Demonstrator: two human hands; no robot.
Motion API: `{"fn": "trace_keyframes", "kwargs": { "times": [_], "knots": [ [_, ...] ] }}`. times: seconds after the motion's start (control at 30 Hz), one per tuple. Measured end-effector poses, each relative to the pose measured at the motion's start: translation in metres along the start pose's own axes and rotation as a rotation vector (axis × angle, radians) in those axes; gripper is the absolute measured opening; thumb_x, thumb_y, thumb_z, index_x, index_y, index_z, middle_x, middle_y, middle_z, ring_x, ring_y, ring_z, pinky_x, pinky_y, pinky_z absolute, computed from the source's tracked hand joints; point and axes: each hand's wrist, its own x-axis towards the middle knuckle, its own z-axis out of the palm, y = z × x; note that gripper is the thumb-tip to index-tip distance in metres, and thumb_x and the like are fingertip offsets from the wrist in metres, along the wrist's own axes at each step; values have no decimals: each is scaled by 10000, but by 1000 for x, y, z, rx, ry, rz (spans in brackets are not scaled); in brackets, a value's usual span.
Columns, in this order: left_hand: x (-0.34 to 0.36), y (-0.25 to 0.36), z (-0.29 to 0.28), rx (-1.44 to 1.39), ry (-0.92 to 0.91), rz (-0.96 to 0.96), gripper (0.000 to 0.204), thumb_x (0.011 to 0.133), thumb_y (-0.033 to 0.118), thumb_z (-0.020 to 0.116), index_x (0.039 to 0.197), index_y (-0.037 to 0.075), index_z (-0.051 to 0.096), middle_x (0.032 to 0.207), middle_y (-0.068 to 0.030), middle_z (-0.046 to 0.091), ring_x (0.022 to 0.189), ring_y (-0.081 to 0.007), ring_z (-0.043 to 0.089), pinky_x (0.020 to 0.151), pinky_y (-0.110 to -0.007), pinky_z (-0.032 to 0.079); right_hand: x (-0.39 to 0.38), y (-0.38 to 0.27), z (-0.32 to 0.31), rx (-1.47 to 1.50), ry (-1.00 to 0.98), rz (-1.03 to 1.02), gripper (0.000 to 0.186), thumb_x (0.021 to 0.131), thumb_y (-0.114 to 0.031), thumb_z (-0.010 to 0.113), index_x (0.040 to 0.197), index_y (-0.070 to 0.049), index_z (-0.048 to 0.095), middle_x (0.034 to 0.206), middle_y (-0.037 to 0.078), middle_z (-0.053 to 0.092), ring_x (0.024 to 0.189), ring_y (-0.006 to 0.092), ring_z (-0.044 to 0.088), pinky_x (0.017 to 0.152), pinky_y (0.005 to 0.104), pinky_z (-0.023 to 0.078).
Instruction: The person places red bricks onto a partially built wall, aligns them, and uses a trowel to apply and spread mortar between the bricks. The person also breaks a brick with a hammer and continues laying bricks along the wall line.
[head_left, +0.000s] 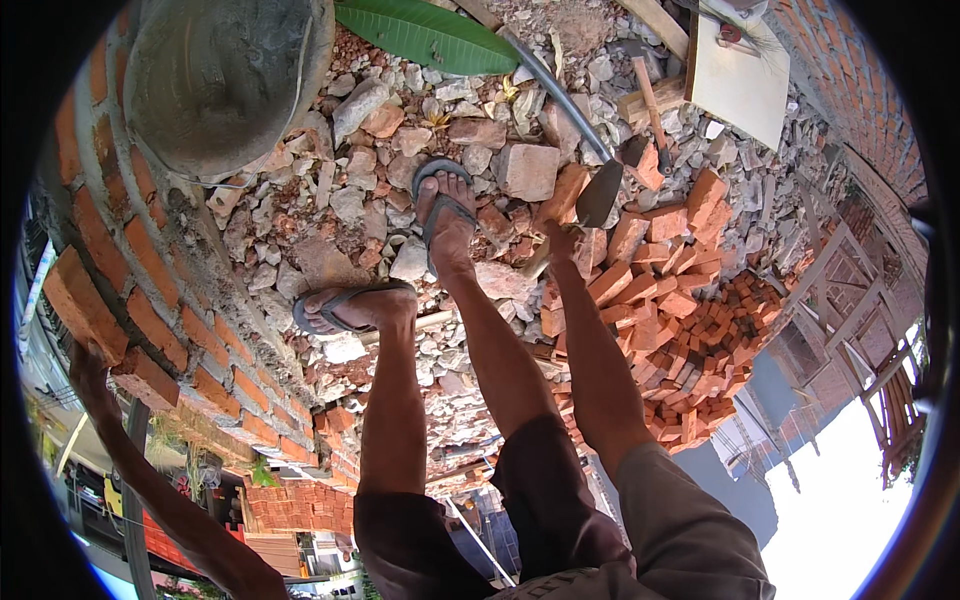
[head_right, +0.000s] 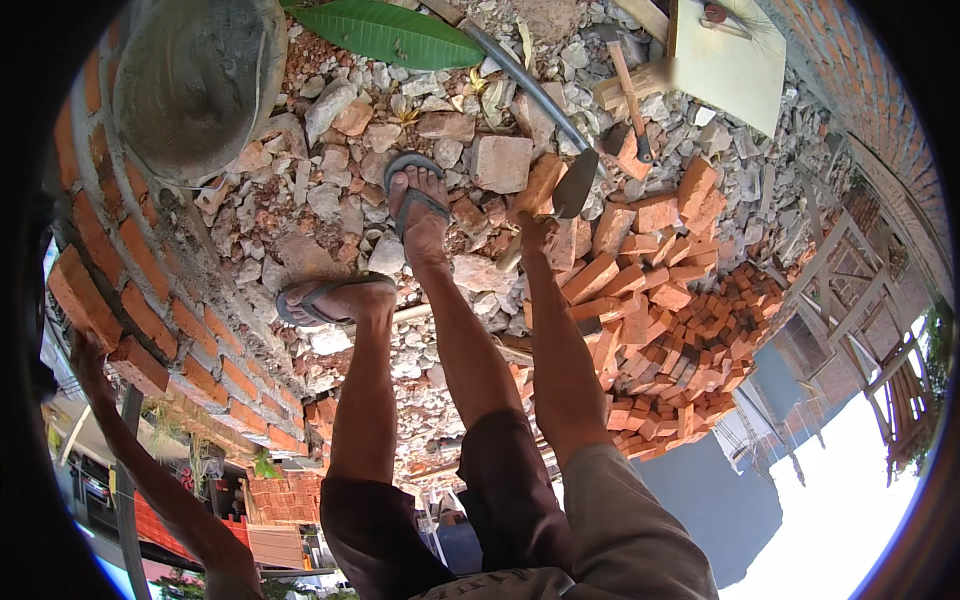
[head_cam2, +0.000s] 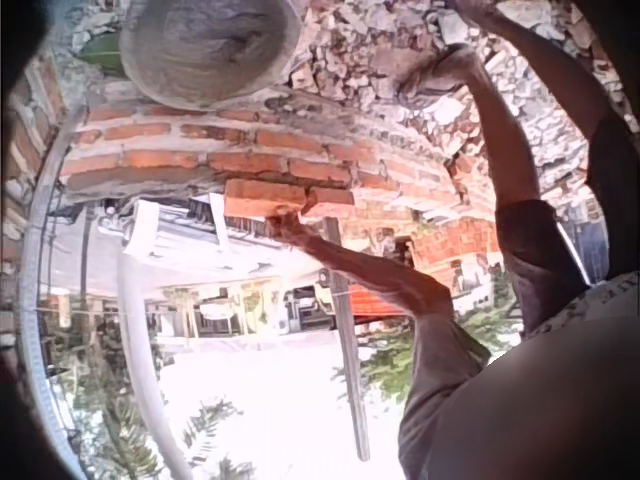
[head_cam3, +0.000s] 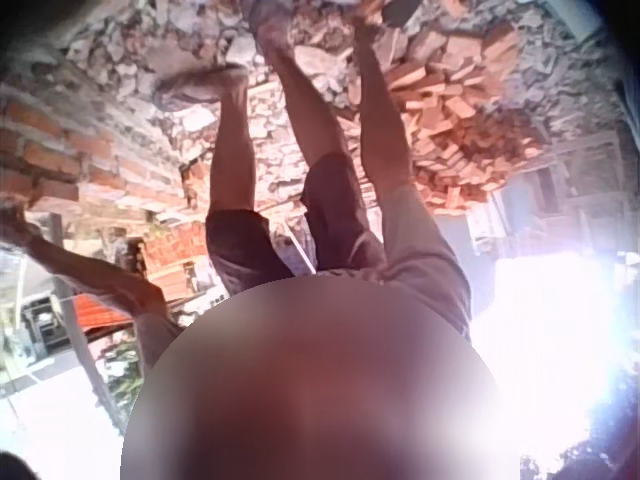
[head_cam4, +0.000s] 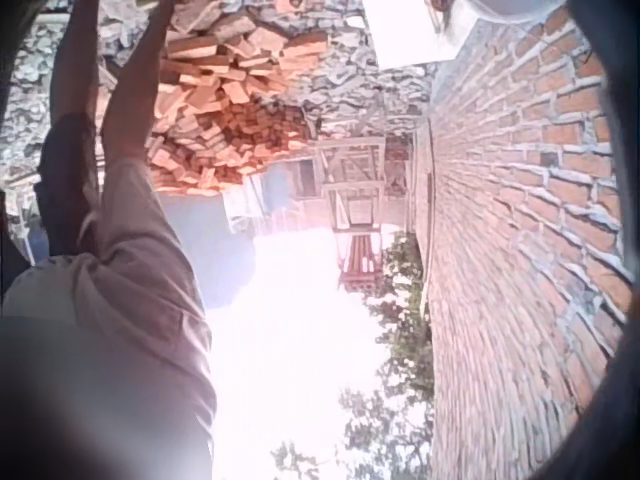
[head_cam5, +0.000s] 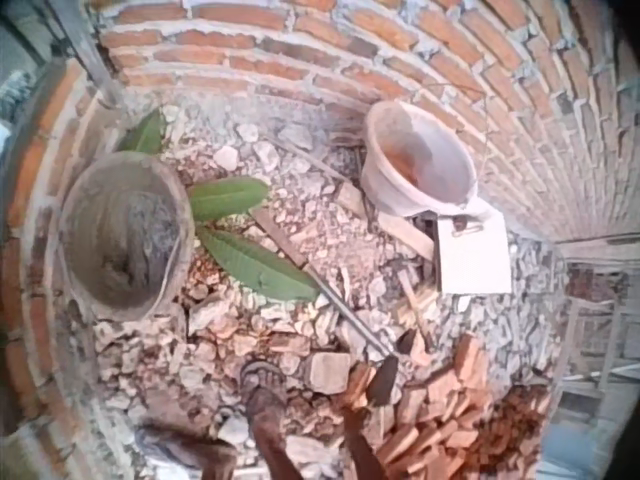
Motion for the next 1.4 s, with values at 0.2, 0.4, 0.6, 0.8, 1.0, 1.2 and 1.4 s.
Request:
{"fn": "trace_keyframes", "kwargs": {
  "times": [0.2,0.4,0.6,0.8,1.0,1.2,1.4],
  "knots": [
    [-53,107,86,926,755,204,709,858,471,724,1276,-80,570,1121,-264,657,1012,-391,628,897,-494,484,-115,-89,-101,430,-395,152,422,840,-310,759,1106,-42,571,1014,153,596,717,240,624,527,391,547],
    [-164,300,290,-145,-298,-223,872,758,477,794,1302,-131,483,1180,-320,621,1120,-413,615,932,-431,493,-294,-188,-137,289,-784,15,414,888,-360,709,1090,-18,592,781,94,646,601,199,648,512,340,555],
    [-174,381,294,-970,-534,-371,661,725,215,840,1240,-70,539,1136,-123,630,1036,-208,610,908,-348,486,-409,-264,-112,53,-1238,-276,440,918,-234,698,1236,24,536,1058,103,633,841,175,659,648,303,607],
    [-96,329,201,-632,70,-153,601,588,72,825,1146,-17,618,991,-70,669,869,-155,642,793,-321,527,-436,-251,-81,-237,-1124,-419,462,910,-121,695,1300,36,503,1084,86,614,859,147,620,594,269,601],
    [34,283,104,-9,625,69,907,471,258,878,1258,-27,527,1111,-214,618,1062,-395,589,922,-450,481,-391,-185,-81,-500,-884,-558,286,851,-196,703,893,37,544,803,85,613,715,145,604,594,311,512],
    [114,256,90,229,554,43,714,485,240,850,1088,-6,558,998,-213,617,921,-404,596,798,-497,500,-386,-159,-93,-424,-727,-301,304,824,-191,714,783,35,514,784,126,654,649,174,667,555,331,512],
    [116,244,113,335,572,86,829,501,275,894,1168,-50,523,980,-260,629,868,-426,645,757,-490,531,-408,-182,-71,-520,-778,-283,305,890,-218,687,1017,30,562,994,119,678,851,213,730,507,316,605]
  ]
}}
